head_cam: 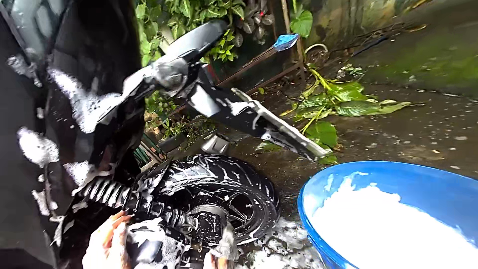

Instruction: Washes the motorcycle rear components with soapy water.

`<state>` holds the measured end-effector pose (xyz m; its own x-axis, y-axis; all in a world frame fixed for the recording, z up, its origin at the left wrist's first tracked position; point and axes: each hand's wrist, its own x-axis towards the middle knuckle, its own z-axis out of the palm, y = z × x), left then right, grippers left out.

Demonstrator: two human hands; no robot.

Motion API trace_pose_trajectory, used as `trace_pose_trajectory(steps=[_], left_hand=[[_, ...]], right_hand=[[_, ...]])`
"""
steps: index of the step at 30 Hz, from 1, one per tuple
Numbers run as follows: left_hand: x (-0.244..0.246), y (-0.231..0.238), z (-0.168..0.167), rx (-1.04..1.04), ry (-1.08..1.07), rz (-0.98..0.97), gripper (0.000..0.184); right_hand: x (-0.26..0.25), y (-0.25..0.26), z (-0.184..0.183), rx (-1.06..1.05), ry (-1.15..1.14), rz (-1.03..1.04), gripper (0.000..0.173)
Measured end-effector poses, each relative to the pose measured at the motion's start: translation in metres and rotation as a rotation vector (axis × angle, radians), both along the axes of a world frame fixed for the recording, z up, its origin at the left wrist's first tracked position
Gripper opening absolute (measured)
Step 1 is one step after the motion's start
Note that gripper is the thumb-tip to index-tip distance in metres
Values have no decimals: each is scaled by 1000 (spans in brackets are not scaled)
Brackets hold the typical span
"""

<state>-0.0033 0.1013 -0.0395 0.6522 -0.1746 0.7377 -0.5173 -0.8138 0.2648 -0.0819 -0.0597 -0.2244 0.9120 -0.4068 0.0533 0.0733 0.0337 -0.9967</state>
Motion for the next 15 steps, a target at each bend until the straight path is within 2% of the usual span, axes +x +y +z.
trace_pose_trajectory(steps=[2, 4, 6, 7, 11, 14, 15], left_hand=[[-3, -7, 0, 2, -3, 76, 37], [-5, -14, 1, 8, -11, 170, 40], [-2, -18, 2, 27, -20, 254, 42], [-2, -18, 2, 34, -6, 289, 43], [-1, -28, 6, 11, 63, 376, 39], [-1, -33, 6, 8, 46, 387, 38], [-1, -32, 6, 13, 21, 374, 37]], right_hand=[[36, -19, 2, -231, -106, -129, 54], [79, -44, -11, -268, -280, -202, 56], [106, -52, -31, -119, -423, -228, 52], [105, -46, -39, -5, -399, -216, 57], [63, 11, -62, 448, -80, -209, 74], [36, 48, -101, 554, -97, -109, 80], [30, 53, -99, 585, -85, -110, 76]])
